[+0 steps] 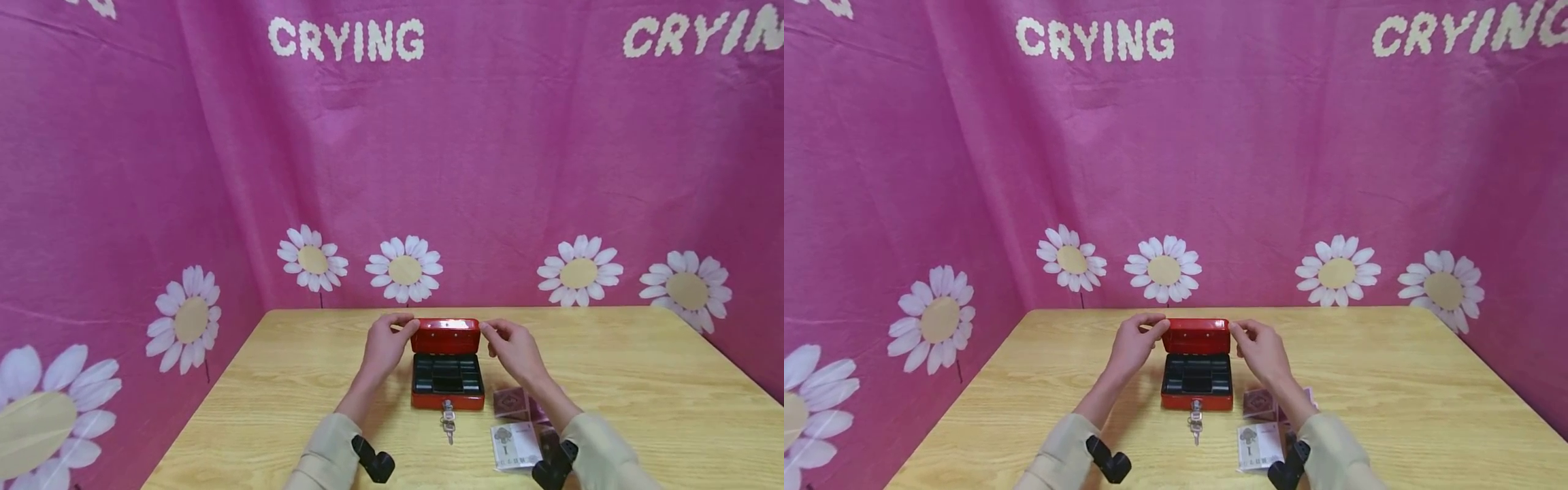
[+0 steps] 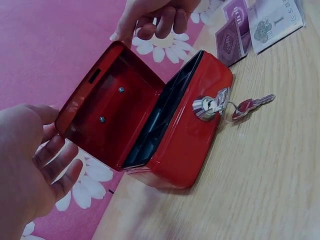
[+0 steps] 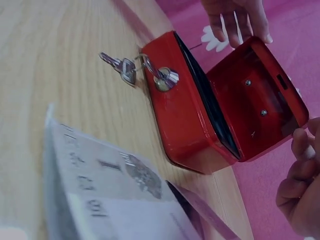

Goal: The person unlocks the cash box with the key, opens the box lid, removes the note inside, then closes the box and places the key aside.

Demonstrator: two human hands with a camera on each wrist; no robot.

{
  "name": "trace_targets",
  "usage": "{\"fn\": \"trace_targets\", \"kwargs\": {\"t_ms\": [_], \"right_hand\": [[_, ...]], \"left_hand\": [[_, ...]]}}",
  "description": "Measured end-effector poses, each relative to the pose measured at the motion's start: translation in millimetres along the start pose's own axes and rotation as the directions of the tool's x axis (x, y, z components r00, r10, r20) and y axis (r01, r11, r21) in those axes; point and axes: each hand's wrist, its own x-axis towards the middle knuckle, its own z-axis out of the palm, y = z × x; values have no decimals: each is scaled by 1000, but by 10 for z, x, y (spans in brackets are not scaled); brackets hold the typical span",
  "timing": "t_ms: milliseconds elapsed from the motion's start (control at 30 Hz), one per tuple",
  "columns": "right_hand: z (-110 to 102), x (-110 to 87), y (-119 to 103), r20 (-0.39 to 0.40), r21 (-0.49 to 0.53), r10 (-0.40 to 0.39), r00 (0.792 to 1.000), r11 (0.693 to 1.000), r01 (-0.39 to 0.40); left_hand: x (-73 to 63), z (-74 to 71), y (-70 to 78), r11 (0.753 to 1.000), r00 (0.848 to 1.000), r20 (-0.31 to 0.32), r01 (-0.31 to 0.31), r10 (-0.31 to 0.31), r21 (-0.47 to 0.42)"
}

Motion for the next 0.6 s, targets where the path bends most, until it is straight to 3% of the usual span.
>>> {"fn": "trace_targets", "kwargs": {"t_ms": [233,467,600], "right_hand": [[-13,-138,-20,27,76,54,998,996,-56],[-38,-304,-39,91,135,140,986,979,-151],[-14,-388,-47,87,149,172,981,972,-183]], "left_hand": [[-98,-56,-11,994,999,20,34,-32,-107],[-251,-73,-70,985,995,28,100,-97,-138],[-314,-80,-109,983,994,30,110,-107,-145]]}}
